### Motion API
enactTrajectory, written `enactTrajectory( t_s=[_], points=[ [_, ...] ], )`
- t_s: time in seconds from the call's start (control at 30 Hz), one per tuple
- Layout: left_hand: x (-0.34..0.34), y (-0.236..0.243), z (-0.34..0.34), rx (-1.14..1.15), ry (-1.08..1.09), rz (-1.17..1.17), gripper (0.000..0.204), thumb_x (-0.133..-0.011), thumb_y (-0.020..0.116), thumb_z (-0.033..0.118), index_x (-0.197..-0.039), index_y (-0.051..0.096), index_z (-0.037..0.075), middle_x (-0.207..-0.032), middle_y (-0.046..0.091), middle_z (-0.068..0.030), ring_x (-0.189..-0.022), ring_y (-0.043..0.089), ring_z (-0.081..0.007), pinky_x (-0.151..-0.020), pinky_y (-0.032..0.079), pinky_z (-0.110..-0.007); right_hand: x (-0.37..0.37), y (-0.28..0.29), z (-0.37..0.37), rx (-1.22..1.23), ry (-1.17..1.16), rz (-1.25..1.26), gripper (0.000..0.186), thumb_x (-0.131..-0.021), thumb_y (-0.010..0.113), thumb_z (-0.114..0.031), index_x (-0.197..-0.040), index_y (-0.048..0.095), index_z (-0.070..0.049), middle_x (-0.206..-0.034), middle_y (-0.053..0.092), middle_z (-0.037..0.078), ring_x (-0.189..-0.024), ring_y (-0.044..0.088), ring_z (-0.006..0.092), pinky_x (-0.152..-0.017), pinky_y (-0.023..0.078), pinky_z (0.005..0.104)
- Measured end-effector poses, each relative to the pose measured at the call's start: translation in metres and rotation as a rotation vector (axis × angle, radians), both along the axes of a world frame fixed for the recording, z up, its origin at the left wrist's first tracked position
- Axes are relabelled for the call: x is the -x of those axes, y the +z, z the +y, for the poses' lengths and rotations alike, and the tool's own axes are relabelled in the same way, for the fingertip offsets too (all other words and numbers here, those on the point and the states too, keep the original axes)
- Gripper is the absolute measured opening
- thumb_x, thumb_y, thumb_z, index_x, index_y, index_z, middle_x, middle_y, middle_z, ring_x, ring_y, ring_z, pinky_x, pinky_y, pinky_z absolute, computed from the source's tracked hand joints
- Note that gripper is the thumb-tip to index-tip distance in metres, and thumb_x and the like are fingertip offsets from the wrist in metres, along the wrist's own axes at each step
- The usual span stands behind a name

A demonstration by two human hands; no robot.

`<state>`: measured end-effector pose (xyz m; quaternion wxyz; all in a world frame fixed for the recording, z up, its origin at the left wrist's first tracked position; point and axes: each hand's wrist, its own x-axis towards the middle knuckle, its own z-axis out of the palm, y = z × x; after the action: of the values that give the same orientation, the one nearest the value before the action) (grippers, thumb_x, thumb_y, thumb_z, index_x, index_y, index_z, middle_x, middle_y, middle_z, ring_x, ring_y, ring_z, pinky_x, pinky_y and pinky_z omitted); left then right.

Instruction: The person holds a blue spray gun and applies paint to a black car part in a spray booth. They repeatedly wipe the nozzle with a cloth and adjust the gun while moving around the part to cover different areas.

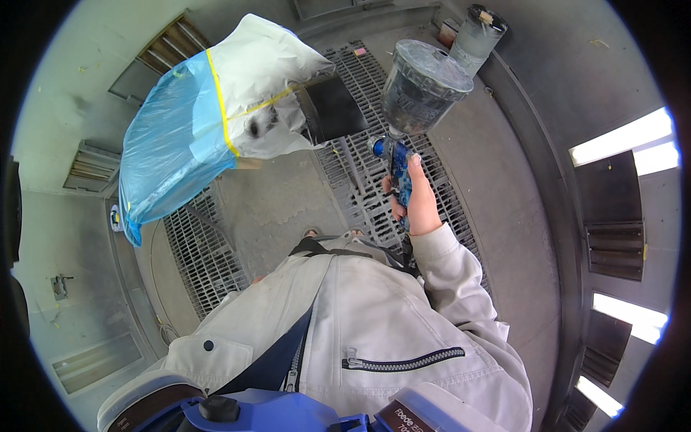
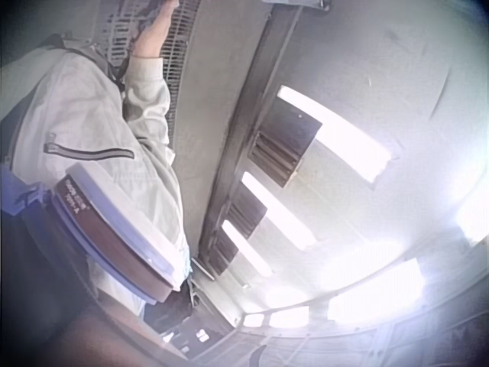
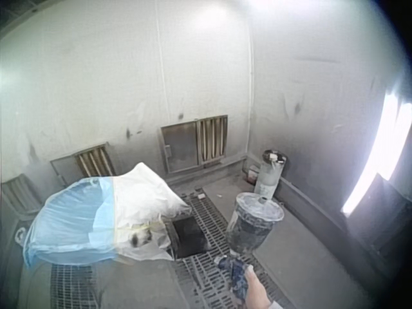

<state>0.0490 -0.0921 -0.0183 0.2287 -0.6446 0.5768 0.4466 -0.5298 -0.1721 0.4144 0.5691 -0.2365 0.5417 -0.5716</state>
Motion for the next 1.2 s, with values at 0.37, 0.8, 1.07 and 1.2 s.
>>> enactTrajectory(
  t_s=[0.37,0.8,1.07,1.2],
  points=[
    [-0.006,0.028,-0.008,0.008,-0.020,0.078,0.046,-0.097,0.054,0.050,-0.124,0.082,0.026,-0.131,0.077,-0.0101,-0.125,0.071,-0.0320,-0.106,0.056,-0.043,-0.003,0.000,-0.007,-0.027,0.001,-0.004,0.077,-0.106,0.043,-0.075,-0.115,0.059,0.000,-0.092,0.066,0.010,-0.047,0.042,0.0092,-0.044,0.040,0.0267],
    [-0.011,0.030,-0.011,0.003,0.174,0.133,0.042,-0.096,0.058,0.049,-0.124,0.082,0.029,-0.132,0.077,-0.0067,-0.126,0.070,-0.0324,-0.107,0.055,-0.043,-0.002,0.000,-0.010,-0.001,0.003,-0.007,0.074,-0.109,0.040,-0.070,-0.121,0.062,-0.001,-0.091,0.066,0.008,-0.050,0.044,0.0095,-0.047,0.041,0.0273],
    [-0.007,0.022,-0.016,-0.074,0.160,0.092,0.044,-0.097,0.054,0.049,-0.127,0.081,0.029,-0.134,0.076,-0.0088,-0.127,0.069,-0.0348,-0.108,0.054,-0.044,-0.001,-0.003,-0.012,-0.008,0.005,-0.015,0.076,-0.108,0.040,-0.072,-0.126,0.058,-0.001,-0.093,0.066,0.010,-0.047,0.041,0.0090,-0.044,0.039,0.0260],
    [-0.006,0.018,-0.017,-0.054,0.137,0.110,0.044,-0.098,0.055,0.048,-0.127,0.081,0.030,-0.134,0.076,-0.0095,-0.128,0.069,-0.0350,-0.109,0.054,-0.043,-0.002,-0.002,-0.012,-0.010,-0.003,-0.011,0.076,-0.108,0.040,-0.072,-0.124,0.058,0.000,-0.093,0.065,0.009,-0.047,0.041,0.0091,-0.044,0.039,0.0262]
  ],
)
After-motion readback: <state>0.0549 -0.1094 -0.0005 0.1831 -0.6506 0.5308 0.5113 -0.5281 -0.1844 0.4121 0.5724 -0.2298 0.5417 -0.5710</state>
